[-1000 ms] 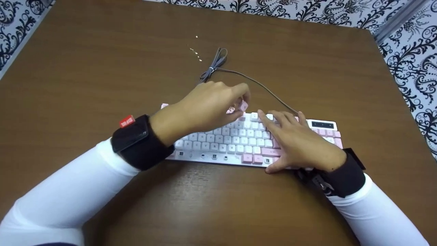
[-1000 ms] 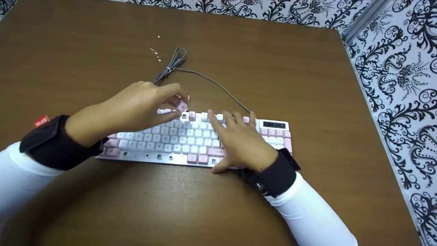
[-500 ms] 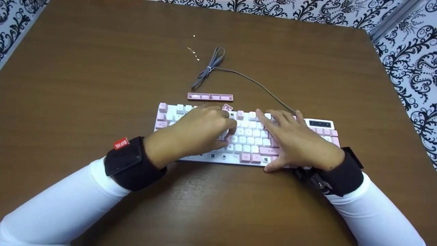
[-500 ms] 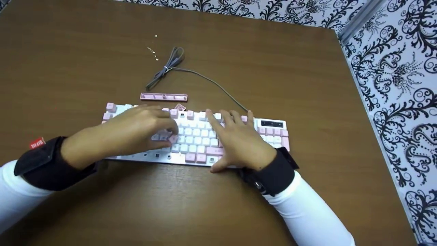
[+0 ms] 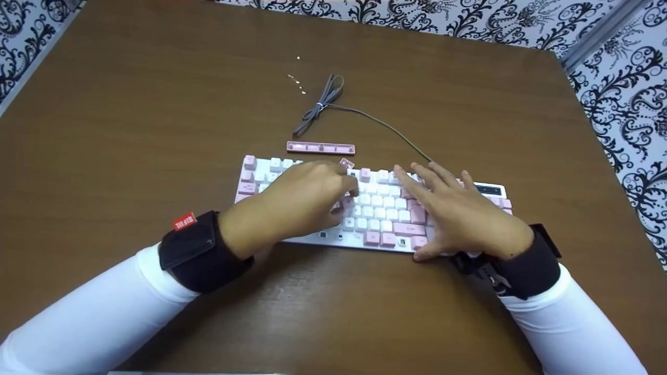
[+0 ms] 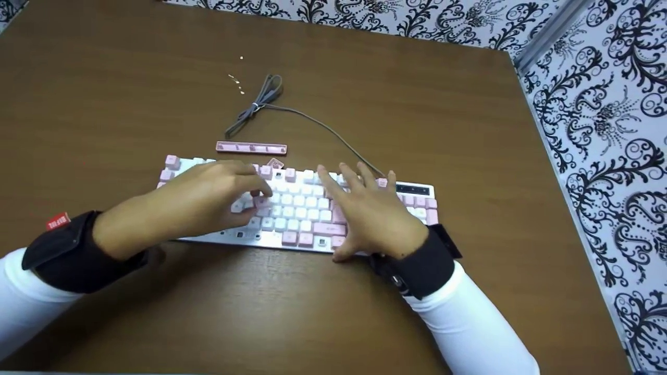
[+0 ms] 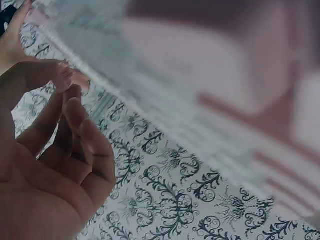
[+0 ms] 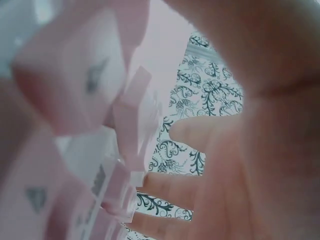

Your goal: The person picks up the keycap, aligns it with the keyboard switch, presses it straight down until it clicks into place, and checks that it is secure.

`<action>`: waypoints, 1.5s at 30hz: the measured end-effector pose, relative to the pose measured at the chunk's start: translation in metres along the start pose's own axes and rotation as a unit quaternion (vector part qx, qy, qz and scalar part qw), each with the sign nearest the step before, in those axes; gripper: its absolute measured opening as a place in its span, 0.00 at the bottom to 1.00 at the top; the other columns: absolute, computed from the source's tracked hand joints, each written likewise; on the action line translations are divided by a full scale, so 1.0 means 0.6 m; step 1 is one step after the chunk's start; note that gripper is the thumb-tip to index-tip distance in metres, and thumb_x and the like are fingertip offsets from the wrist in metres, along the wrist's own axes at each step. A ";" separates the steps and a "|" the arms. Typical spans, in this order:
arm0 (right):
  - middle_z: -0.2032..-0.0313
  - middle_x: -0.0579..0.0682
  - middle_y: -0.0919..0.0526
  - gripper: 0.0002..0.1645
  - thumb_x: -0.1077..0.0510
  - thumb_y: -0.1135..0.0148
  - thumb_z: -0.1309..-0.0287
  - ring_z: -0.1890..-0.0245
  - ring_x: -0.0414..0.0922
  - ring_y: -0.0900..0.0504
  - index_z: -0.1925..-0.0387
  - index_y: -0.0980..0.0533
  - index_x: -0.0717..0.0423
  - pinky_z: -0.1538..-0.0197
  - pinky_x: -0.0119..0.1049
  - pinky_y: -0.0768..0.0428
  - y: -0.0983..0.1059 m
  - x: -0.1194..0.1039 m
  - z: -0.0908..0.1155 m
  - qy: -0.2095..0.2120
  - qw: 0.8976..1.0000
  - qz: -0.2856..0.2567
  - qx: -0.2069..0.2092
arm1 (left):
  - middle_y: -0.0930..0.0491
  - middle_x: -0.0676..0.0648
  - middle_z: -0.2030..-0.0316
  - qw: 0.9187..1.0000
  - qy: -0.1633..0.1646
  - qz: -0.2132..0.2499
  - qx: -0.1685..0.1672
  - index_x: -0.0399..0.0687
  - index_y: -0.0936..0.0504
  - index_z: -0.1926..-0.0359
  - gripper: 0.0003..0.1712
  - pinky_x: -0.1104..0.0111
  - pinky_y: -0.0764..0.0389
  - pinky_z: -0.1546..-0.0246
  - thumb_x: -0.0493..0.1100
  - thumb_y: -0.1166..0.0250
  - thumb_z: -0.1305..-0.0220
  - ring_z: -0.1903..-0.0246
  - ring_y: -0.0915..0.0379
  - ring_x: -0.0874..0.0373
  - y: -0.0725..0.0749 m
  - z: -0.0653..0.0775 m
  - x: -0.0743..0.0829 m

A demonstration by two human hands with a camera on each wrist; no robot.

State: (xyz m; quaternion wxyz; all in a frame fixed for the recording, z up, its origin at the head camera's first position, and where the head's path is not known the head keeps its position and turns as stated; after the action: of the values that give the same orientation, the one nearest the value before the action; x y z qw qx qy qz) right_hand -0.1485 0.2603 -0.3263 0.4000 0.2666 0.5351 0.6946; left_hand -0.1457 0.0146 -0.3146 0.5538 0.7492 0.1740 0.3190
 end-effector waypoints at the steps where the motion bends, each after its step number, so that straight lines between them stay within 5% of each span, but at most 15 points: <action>1: 0.23 0.63 0.49 0.84 0.33 0.18 0.72 0.24 0.66 0.49 0.20 0.60 0.45 0.35 0.79 0.46 0.001 0.000 0.000 -0.001 1.000 0.002 -0.002 | 0.17 0.48 0.66 1.000 0.000 0.005 0.005 0.45 0.16 0.63 0.09 0.58 0.19 0.66 0.37 0.30 0.47 0.67 0.20 0.52 0.000 -0.002 0.004; 8: 0.24 0.63 0.45 0.84 0.33 0.18 0.73 0.26 0.63 0.43 0.20 0.58 0.48 0.36 0.76 0.41 -0.002 0.001 -0.002 0.005 1.000 0.005 0.009 | 0.14 0.49 0.64 0.999 -0.043 0.017 -0.001 0.47 0.15 0.61 0.09 0.60 0.17 0.63 0.38 0.31 0.44 0.66 0.18 0.53 -0.019 -0.032 0.054; 17: 0.29 0.64 0.38 0.85 0.35 0.17 0.76 0.29 0.62 0.39 0.21 0.56 0.52 0.37 0.76 0.39 -0.007 0.002 -0.003 0.006 1.000 -0.003 0.024 | 0.13 0.53 0.62 0.997 -0.063 -0.043 -0.007 0.52 0.16 0.60 0.06 0.59 0.17 0.67 0.42 0.38 0.35 0.66 0.16 0.54 -0.064 -0.058 0.097; 29: 0.30 0.63 0.38 0.83 0.36 0.18 0.75 0.31 0.63 0.37 0.21 0.55 0.52 0.38 0.77 0.39 -0.008 0.003 -0.006 0.010 1.000 -0.009 0.025 | 0.14 0.52 0.54 0.993 -0.065 -0.096 -0.032 0.56 0.15 0.52 0.12 0.59 0.16 0.61 0.42 0.38 0.34 0.59 0.16 0.53 -0.085 -0.064 0.106; 37: 0.31 0.63 0.37 0.82 0.35 0.18 0.76 0.32 0.62 0.35 0.21 0.53 0.54 0.39 0.75 0.36 -0.012 0.003 -0.007 0.019 0.999 -0.002 0.036 | 0.14 0.54 0.60 0.991 -0.072 -0.111 -0.015 0.55 0.12 0.59 0.09 0.62 0.17 0.66 0.41 0.37 0.37 0.63 0.17 0.56 -0.089 -0.065 0.113; 45: 0.30 0.63 0.38 0.83 0.36 0.18 0.75 0.32 0.62 0.36 0.21 0.54 0.53 0.39 0.76 0.38 -0.011 0.002 -0.003 0.017 0.999 -0.004 0.033 | 0.13 0.52 0.63 0.998 -0.056 -0.035 -0.012 0.51 0.13 0.63 0.07 0.61 0.15 0.61 0.36 0.37 0.39 0.63 0.15 0.54 -0.085 -0.073 0.114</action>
State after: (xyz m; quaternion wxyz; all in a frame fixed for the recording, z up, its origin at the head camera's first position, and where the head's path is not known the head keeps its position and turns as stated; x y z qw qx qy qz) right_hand -0.1489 0.2609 -0.3332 0.3846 0.2661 0.5651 0.6796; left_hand -0.1201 0.1049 -0.3350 0.5823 0.7526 0.1655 0.2591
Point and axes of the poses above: each hand's wrist, its own z-axis away from the middle knuckle, its own y-axis out of the back of the hand, x = y × z, the point moved 2 cm from there along -z, towards the middle knuckle
